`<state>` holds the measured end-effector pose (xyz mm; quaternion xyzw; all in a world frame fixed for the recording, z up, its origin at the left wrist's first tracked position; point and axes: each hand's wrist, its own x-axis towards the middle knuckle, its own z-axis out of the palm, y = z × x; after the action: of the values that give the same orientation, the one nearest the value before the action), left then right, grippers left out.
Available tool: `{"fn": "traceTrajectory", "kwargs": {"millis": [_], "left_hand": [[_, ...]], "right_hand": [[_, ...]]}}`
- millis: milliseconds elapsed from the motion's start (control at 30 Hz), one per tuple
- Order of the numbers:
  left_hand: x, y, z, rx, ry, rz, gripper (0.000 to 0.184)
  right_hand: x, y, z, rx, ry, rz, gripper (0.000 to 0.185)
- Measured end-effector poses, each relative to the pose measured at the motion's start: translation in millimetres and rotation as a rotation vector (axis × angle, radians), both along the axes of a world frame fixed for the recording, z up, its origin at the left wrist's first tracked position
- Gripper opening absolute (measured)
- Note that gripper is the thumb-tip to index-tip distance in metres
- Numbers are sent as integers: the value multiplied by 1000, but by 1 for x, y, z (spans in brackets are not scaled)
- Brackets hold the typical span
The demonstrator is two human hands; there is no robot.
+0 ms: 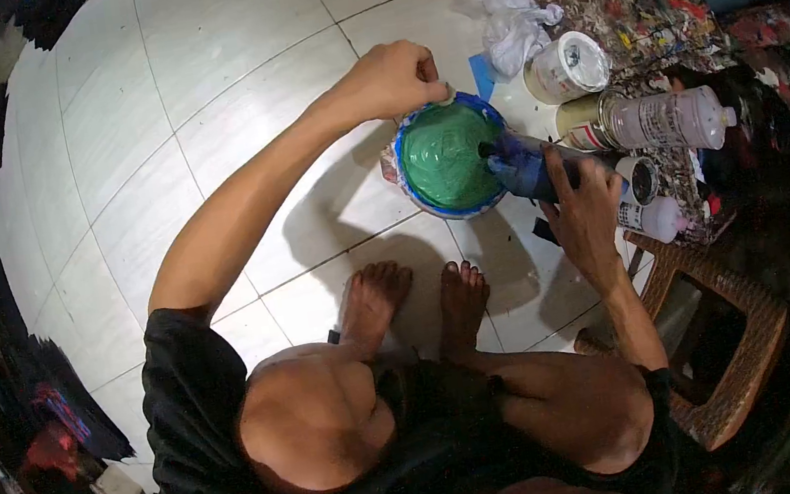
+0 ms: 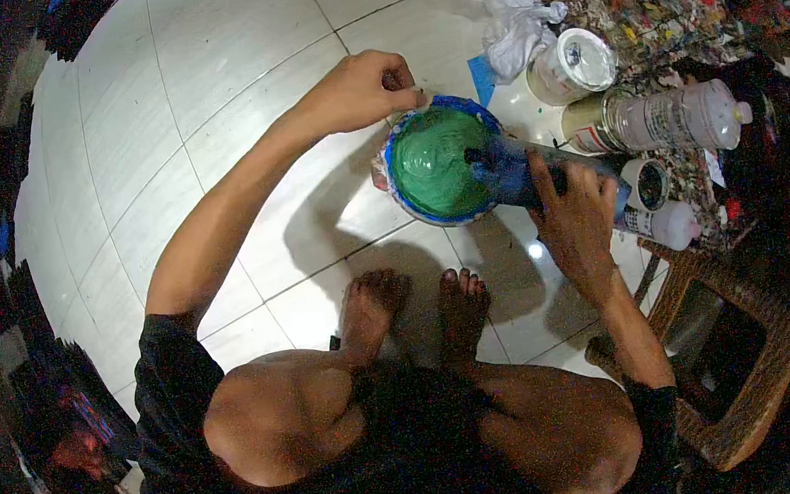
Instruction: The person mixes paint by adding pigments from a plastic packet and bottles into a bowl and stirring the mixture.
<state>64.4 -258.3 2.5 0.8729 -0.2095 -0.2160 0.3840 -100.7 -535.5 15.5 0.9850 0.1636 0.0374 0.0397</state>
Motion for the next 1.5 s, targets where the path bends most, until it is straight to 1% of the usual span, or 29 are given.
{"fn": "traceTrajectory", "kwargs": {"millis": [100,167,267,333,433,567,633,667,700,733,767,800,833,867,933,967,1033,1067,1100,1167,1233,1267,1300,1333,1367,1400,1433,1467,1500], "left_hand": [[-1,-1,-5,26,65,-9,38],[-1,1,-8,9,54,-22,38],[0,1,-12,9,44,-30,38],[0,1,-12,25,48,-25,38],[1,1,-10,55,61,-43,39],[3,4,-13,-24,29,-32,38],[3,5,-12,-53,12,-49,38],[2,4,-11,-112,27,-70,36],[1,3,-10,-171,41,-93,35],[-1,1,-12,-171,36,-101,35],[-3,-1,-15,-280,45,-133,34],[-4,-3,-17,-389,53,-168,34],[-6,-6,-14,-390,43,-183,34],[-9,-8,-12,-415,78,-188,33],[-13,-13,-6,-469,170,-194,32],[-14,-15,-4,-463,166,-208,32],[-15,-18,-1,-502,214,-200,32],[-16,-18,3,-488,235,-236,30],[-15,-19,2,-484,231,-247,30],[-16,-24,7,-509,211,-218,30],[-13,-36,21,-460,158,-198,27],[-9,-48,30,-249,9,-237,27],[-6,-59,33,-40,-139,-265,27],[2,-73,22,-112,-245,-243,28],[12,-86,21,-62,-401,-304,27],[23,-100,22,-10,-560,-359,26],[35,-118,19,-8,-602,-401,24],[44,-136,18,-7,-650,-447,22],[45,-151,21,-12,-658,-442,22]], "right_hand": [[3,2,2,-13,2,15,80],[3,4,5,-23,7,18,80],[6,6,10,-32,-55,69,78],[7,6,10,-46,21,17,76],[8,9,14,-25,16,-5,75],[10,11,18,-24,-5,-3,76],[9,13,23,-20,38,-67,78],[10,11,24,-19,36,-71,78],[12,9,25,58,21,-83,76],[13,7,26,134,4,-97,74],[14,4,26,133,-8,-108,74],[15,0,24,241,1,-126,75],[15,-3,23,349,9,-144,76],[16,-4,21,349,-5,-155,76],[15,-4,15,478,-7,-115,75],[15,-3,13,483,-17,-126,75],[14,-3,10,402,6,-183,76],[14,-4,9,405,-4,-193,76],[15,-5,8,406,41,-211,76],[16,-5,6,412,77,-241,77],[18,-6,4,335,14,-254,75],[20,-9,1,334,7,-266,75],[24,-13,-6,314,-91,-258,77],[25,-16,-13,294,-179,-241,80],[28,-18,-21,294,-177,-234,80],[34,-20,-29,420,-227,-272,79],[39,-25,-40,544,-276,-309,78],[44,-35,-62,643,-329,-349,72],[51,-47,-90,637,-335,-343,72]]}}
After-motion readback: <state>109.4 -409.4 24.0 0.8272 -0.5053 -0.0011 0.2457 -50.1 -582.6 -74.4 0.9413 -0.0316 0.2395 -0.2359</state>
